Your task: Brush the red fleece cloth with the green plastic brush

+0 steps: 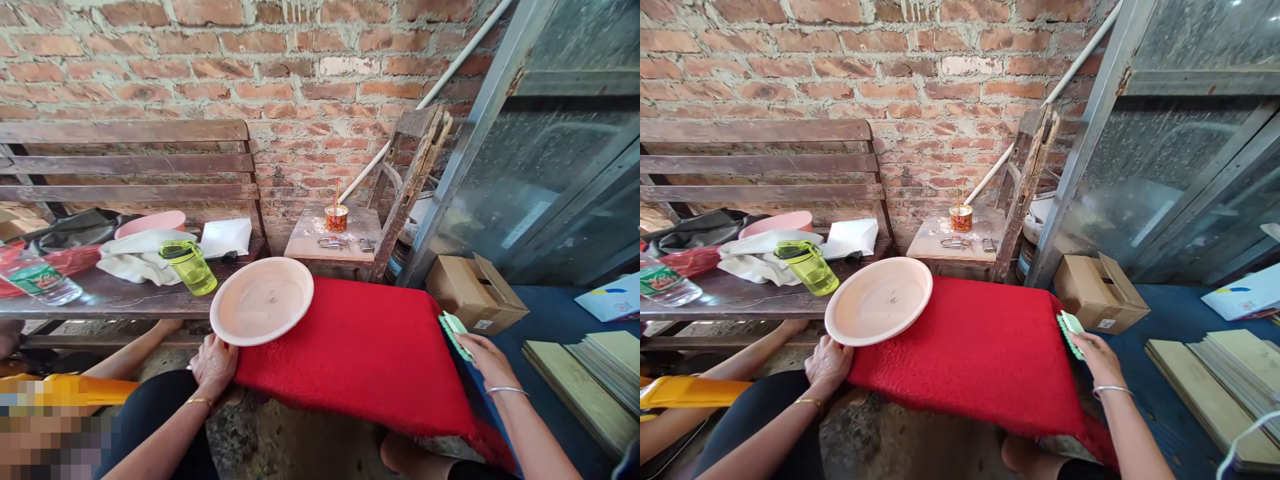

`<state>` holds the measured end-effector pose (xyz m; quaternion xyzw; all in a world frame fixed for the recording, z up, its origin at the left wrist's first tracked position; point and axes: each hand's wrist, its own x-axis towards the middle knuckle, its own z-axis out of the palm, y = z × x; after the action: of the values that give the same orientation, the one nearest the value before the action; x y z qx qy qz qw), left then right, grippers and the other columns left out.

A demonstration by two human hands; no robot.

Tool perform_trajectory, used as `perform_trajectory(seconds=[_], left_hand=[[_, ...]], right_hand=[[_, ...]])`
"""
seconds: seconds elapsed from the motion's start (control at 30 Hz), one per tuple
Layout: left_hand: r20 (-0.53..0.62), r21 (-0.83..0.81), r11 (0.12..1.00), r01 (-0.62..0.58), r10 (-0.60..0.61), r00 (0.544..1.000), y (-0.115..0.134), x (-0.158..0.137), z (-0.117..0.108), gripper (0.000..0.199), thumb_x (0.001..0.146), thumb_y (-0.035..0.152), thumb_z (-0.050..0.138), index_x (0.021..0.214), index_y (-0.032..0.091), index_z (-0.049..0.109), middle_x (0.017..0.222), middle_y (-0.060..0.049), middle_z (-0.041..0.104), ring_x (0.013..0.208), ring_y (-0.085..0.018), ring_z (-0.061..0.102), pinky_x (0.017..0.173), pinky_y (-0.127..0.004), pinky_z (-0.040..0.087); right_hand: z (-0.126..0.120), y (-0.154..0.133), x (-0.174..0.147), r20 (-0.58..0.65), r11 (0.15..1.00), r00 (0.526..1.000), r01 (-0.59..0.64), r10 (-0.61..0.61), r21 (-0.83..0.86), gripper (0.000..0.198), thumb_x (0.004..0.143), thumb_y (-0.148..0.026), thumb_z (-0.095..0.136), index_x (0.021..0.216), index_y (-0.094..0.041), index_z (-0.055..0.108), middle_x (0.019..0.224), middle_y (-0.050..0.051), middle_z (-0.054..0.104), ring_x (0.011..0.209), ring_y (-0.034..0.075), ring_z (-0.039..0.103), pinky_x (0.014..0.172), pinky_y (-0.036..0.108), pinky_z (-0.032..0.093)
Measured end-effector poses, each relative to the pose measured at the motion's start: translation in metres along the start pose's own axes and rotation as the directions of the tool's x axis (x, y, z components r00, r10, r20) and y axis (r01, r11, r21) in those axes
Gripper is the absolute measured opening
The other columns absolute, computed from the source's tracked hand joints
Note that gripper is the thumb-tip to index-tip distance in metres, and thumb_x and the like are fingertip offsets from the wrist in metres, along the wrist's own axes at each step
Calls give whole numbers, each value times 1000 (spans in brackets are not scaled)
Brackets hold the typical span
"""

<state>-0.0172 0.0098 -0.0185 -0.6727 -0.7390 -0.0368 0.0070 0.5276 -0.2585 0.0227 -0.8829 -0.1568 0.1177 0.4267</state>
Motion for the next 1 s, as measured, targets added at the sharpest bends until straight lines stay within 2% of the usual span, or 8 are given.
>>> perform_trajectory(seconds=[0.1, 0.23, 0.37, 0.57, 0.67, 0.73, 0.87, 1.0], left_hand=[[23, 23, 1000, 16, -16, 1000, 0, 1, -1, 37, 97, 38, 34, 113, 17, 61, 120, -14, 57, 110, -29, 56, 82, -38, 42], [26, 43, 999, 31, -33, 999, 0, 2, -4, 38, 96, 38, 34, 114, 18, 62, 121, -14, 57, 111, -30, 56, 82, -38, 43], [34, 45, 998, 41, -43, 998, -1, 3, -4, 40, 95, 36, 34, 117, 18, 62, 121, -14, 58, 112, -31, 55, 84, -39, 43], [13, 16, 998, 57, -57, 998, -4, 3, -1, 41, 95, 36, 32, 116, 19, 62, 120, -14, 58, 112, -32, 55, 85, -40, 43], [23, 9, 998, 60, -61, 998, -3, 4, -1, 41, 95, 37, 32, 117, 20, 62, 121, -14, 58, 113, -32, 55, 86, -40, 43], [30, 10, 998, 61, -61, 998, -3, 4, -2, 41, 95, 36, 31, 117, 20, 62, 122, -14, 58, 114, -32, 55, 87, -40, 42], [46, 9, 998, 67, -67, 997, 0, 3, -5, 42, 97, 37, 30, 120, 18, 59, 125, -15, 57, 116, -32, 54, 88, -41, 42], [48, 31, 997, 64, -65, 997, 2, 1, -6, 39, 97, 36, 33, 120, 17, 59, 125, -15, 56, 115, -31, 54, 88, -40, 42]], right_hand=[[18, -10, -1, 108, 987, 991, -93, 79, 131, 61, 52, -67, 66, 90, -19, 71, 82, 7, 72, 81, 26, 65, 61, 32, 46], [26, -7, 3, 154, 982, 983, -119, 96, 147, 68, 52, -66, 68, 99, -18, 69, 84, 8, 72, 81, 26, 65, 64, 33, 46], [22, 9, 9, 190, 983, 972, -156, 135, 101, 69, 49, -67, 69, 99, -20, 68, 81, 7, 72, 81, 28, 66, 68, 36, 47], [8, 33, 23, 72, 986, 986, -146, 152, -81, 55, 46, -65, 70, 80, -23, 69, 79, 8, 72, 81, 31, 65, 70, 38, 46], [10, 21, 23, 3, 991, 993, -121, 122, -64, 60, 53, -68, 65, 90, -22, 71, 84, 9, 71, 83, 31, 64, 71, 39, 46], [17, 4, 20, -9, 997, 998, -62, 62, -42, 64, 56, -70, 63, 97, -21, 71, 88, 10, 71, 85, 30, 64, 72, 39, 47], [35, -23, 16, 90, 993, 996, 36, -26, -114, 66, 57, -70, 63, 101, -22, 70, 98, 11, 70, 87, 29, 62, 76, 39, 46], [34, -20, 26, 167, 967, 986, 42, 1, -251, 66, 58, -70, 60, 102, -22, 69, 101, 12, 67, 90, 30, 61, 77, 40, 46]])
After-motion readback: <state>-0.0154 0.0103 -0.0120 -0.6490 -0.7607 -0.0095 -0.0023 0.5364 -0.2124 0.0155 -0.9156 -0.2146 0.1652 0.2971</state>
